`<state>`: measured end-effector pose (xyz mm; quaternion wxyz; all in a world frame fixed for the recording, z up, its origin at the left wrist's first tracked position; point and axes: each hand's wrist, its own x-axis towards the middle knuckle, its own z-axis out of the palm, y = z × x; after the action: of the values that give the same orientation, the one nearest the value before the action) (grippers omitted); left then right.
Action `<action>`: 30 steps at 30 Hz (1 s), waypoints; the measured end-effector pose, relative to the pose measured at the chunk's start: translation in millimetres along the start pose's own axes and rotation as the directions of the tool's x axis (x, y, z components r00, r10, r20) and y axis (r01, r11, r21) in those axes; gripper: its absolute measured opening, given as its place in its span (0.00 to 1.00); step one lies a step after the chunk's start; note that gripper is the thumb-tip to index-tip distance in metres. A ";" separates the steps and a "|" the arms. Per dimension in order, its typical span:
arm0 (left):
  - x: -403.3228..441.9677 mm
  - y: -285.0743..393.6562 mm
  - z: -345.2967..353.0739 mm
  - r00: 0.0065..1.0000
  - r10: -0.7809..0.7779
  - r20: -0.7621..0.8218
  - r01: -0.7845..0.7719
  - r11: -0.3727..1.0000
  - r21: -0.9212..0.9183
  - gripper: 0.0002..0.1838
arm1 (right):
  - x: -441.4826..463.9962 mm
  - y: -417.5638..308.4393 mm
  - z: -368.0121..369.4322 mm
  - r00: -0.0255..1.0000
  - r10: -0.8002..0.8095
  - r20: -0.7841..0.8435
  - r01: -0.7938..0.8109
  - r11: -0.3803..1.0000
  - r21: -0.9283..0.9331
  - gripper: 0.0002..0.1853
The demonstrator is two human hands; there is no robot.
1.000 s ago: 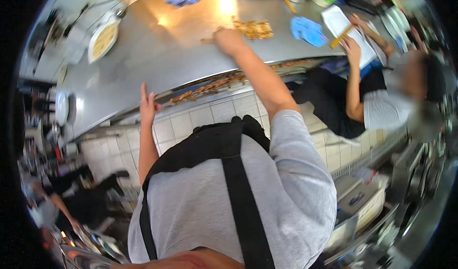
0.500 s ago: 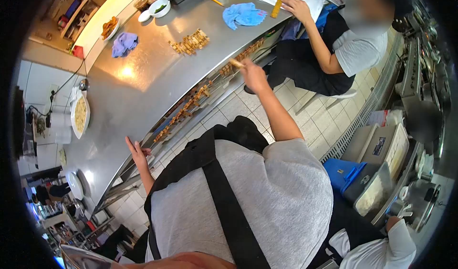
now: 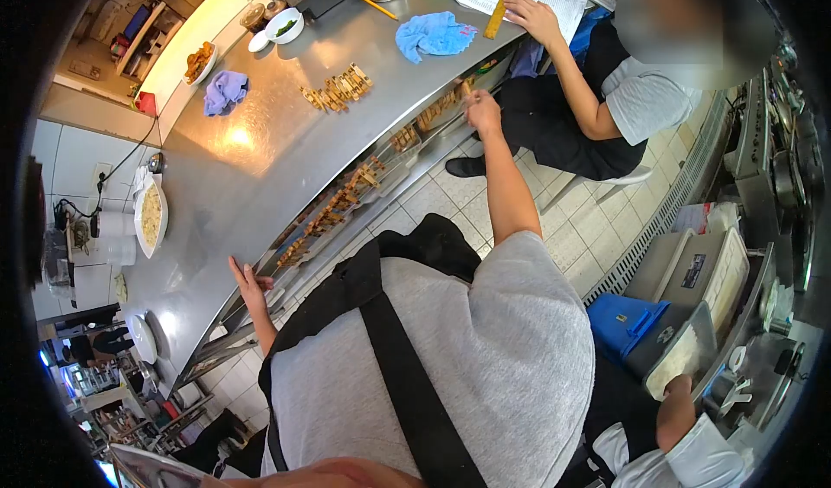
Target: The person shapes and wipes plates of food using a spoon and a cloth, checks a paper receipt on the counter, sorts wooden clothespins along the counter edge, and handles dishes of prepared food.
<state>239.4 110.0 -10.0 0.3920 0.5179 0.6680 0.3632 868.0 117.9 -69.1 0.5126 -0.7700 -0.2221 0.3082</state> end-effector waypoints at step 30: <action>-7.3 18.0 7.6 0.999 -0.022 -0.046 0.023 0.999 0.022 0.34 | -26.2 -127.7 112.5 0.742 -0.632 0.224 0.658 0.621 -0.426 0.12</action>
<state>254.7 107.0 3.8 0.3748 0.5066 0.6865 0.3628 767.0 222.1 23.6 0.3754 -0.7321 -0.5654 0.0588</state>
